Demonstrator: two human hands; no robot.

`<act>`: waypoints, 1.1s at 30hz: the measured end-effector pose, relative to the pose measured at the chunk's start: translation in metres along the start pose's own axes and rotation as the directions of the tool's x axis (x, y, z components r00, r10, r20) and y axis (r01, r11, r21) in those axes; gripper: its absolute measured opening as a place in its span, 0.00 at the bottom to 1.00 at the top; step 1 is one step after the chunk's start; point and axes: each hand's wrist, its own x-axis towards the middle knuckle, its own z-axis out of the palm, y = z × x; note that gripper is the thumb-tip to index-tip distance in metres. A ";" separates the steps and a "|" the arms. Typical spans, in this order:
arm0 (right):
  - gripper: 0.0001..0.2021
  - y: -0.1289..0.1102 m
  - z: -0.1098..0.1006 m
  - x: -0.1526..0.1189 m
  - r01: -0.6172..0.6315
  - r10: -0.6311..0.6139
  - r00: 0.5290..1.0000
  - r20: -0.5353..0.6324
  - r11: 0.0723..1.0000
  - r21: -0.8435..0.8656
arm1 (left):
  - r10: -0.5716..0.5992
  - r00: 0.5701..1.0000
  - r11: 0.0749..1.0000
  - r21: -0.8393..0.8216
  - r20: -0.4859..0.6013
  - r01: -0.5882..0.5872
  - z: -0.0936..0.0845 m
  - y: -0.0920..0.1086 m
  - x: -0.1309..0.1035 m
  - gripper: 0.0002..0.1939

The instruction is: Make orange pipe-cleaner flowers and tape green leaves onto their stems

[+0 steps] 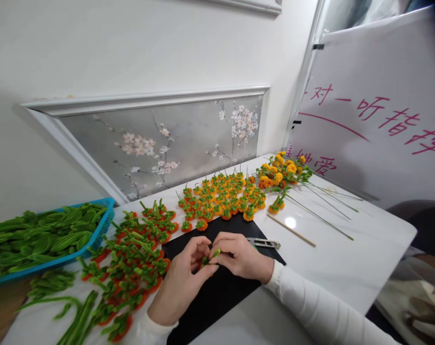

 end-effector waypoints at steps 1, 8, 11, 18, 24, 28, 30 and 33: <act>0.06 -0.001 0.000 0.000 -0.002 0.002 1.000 0.012 1.000 0.000 | -0.011 1.000 1.000 -0.014 0.016 0.012 0.000 0.000 0.000 0.17; 0.07 -0.003 -0.004 0.003 -0.009 0.008 1.000 0.022 0.999 0.035 | -0.033 0.997 0.995 -0.089 0.067 0.039 -0.006 0.007 0.000 0.11; 0.06 -0.001 -0.003 0.002 -0.032 0.032 0.999 -0.006 0.999 -0.012 | -0.022 0.996 0.997 -0.072 0.085 0.028 -0.006 0.009 0.001 0.12; 0.06 -0.003 -0.003 0.003 -0.014 0.017 0.999 0.047 0.999 -0.052 | -0.049 0.999 0.996 -0.077 -0.020 0.048 -0.003 0.004 0.004 0.07; 0.08 -0.009 -0.007 0.005 -0.024 0.026 0.999 0.040 0.999 -0.040 | -0.129 0.991 0.984 -0.132 -0.040 0.122 -0.007 -0.001 0.003 0.09; 0.09 -0.010 -0.009 0.006 -0.024 0.026 0.999 0.046 0.999 -0.036 | -0.123 0.992 0.987 -0.099 0.010 0.123 -0.010 -0.005 0.004 0.09; 0.09 -0.010 -0.010 0.006 -0.028 0.030 0.998 0.054 0.999 -0.036 | -0.111 0.993 0.992 -0.062 0.030 0.113 -0.012 -0.005 0.004 0.09; 0.11 -0.010 -0.010 0.006 -0.045 0.047 0.997 0.058 0.998 -0.032 | -0.089 0.995 0.996 -0.013 0.050 0.090 -0.013 -0.002 0.003 0.09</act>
